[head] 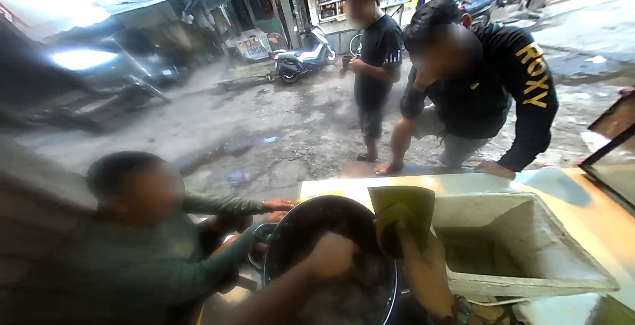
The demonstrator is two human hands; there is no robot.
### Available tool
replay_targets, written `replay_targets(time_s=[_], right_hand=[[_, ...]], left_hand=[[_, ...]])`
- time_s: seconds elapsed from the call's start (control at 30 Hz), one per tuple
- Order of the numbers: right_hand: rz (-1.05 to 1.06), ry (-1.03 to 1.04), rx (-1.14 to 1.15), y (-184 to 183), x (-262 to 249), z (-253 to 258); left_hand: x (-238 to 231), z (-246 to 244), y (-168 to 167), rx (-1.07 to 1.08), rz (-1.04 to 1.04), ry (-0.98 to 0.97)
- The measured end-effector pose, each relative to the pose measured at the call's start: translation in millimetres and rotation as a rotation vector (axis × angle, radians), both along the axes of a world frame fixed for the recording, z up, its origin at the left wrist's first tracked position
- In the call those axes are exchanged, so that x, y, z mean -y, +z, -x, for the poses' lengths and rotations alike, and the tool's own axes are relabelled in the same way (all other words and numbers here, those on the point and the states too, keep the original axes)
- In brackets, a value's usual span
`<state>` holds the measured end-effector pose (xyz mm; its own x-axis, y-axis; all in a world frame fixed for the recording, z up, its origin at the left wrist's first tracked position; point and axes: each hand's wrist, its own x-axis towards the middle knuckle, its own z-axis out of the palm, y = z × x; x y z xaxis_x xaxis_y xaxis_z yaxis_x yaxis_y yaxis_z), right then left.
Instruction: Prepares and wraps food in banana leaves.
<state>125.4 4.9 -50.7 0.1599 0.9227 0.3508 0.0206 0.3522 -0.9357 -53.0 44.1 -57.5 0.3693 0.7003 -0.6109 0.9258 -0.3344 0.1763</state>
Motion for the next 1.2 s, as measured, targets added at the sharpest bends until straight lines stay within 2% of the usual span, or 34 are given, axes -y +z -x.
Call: replay_targets(time_s=[0.13,0.57,0.77,0.93,1.03,1.13,1.2], right_hand=[[0.007,-0.01,-0.001,0.2,0.3,0.6],[-0.007,-0.001,-0.015,-2.8,-2.3,-1.7],[0.015,0.012,-0.004,-1.9,-5.2,-2.0],[0.222,0.044,0.125,14.7,-12.2,-3.8],[0.354,0.198,0.298,30.4,-18.4,-2.9],[0.503,0.476,0.453,35.6,-21.1,4.9],[0.569,0.608,0.455,34.3,-16.5,14.7]], left_hand=[[2.9,4.2,3.2,0.071,0.019,0.1],[32.6,48.1,10.1,0.382,0.01,0.137],[60.6,73.4,34.3,0.512,-0.044,0.302],[82.3,100.6,66.6,0.703,-0.21,0.434],[91.8,114.8,86.7,0.805,-0.356,0.437],[95.9,123.6,106.1,0.919,-0.442,0.46],[95.8,128.0,116.1,0.94,-0.478,0.469]])
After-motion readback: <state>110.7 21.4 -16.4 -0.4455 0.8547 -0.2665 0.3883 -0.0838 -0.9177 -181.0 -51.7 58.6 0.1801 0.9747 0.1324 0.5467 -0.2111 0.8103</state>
